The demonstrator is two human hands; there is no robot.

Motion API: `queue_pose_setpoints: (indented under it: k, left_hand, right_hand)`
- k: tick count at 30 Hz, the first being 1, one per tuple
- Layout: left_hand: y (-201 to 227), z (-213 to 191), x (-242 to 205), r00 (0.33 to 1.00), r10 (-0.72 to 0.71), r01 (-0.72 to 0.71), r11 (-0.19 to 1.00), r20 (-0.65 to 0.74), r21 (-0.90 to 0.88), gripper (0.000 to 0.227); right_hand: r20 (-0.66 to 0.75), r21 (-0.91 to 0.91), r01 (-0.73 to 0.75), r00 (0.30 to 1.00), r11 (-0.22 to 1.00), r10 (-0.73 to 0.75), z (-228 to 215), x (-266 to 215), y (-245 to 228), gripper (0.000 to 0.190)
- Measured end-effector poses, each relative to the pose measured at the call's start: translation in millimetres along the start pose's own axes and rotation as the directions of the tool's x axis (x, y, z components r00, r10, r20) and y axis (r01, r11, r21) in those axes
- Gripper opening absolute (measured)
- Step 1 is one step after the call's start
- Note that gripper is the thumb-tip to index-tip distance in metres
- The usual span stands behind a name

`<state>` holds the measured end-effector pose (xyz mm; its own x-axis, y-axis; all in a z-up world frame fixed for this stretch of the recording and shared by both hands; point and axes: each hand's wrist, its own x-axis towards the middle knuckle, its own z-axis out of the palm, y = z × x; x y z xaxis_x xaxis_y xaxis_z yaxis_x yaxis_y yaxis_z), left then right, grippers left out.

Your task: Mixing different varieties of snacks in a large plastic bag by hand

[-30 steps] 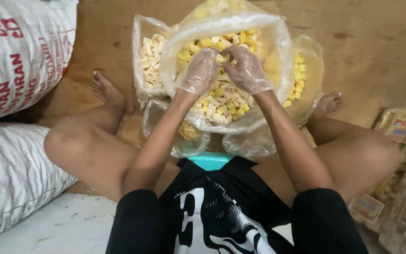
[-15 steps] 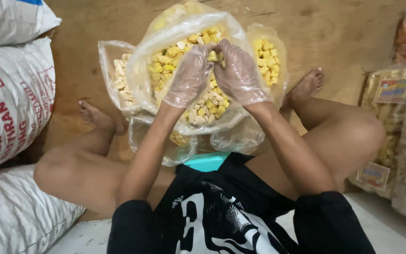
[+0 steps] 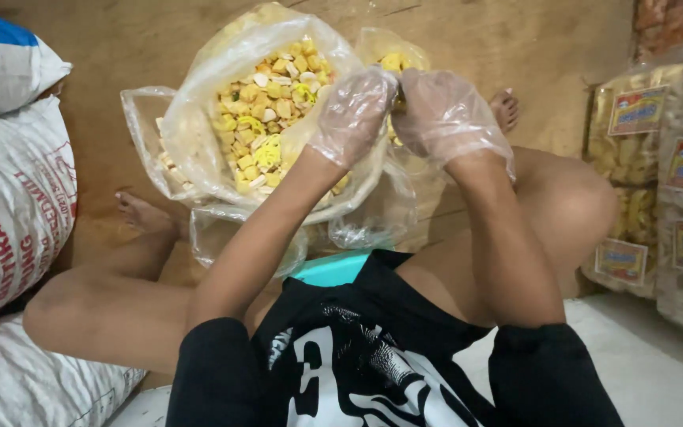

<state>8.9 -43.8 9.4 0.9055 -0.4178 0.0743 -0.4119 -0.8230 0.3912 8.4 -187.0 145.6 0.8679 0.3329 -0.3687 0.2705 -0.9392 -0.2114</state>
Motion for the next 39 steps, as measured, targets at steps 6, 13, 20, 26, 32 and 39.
queue_pose_setpoints:
  k: [6, 13, 20, 26, 32, 39]
  left_hand:
    - [14, 10, 18, 0.921, 0.251, -0.239, 0.968, -0.298, 0.076, 0.017]
    - [27, -8, 36, 0.977, -0.205, 0.197, 0.737, 0.063, -0.647, 0.030]
    - [-10, -3, 25, 0.989, -0.145, 0.134, 0.889, 0.009, -0.437, 0.020]
    - [-36, -34, -10, 0.948, -0.317, 0.283, 0.771, 0.042, -0.570, 0.026]
    - [-71, -43, -53, 0.959, -0.174, 0.088, 0.933, -0.223, -0.349, 0.017]
    - [-113, -18, -115, 0.631, -0.622, 0.228, -0.422, 0.463, -0.878, 0.025]
  right_hand:
    - [-0.031, -0.016, -0.016, 0.999, 1.000, 0.015, 0, -7, 15, 0.031]
    - [0.041, 0.080, -0.085, 0.996, 0.993, 0.081, -34, -26, -2, 0.029]
    - [-0.157, 0.195, 0.093, 0.986, 0.977, -0.062, -30, -15, -5, 0.029]
    - [-0.205, 0.161, 0.208, 0.963, 0.965, -0.174, -10, 12, -26, 0.028]
    - [-0.031, 0.115, 0.232, 0.973, 0.966, -0.230, 19, 36, -71, 0.025]
    - [0.167, 0.156, 0.217, 0.956, 0.964, -0.243, 59, 61, -121, 0.024]
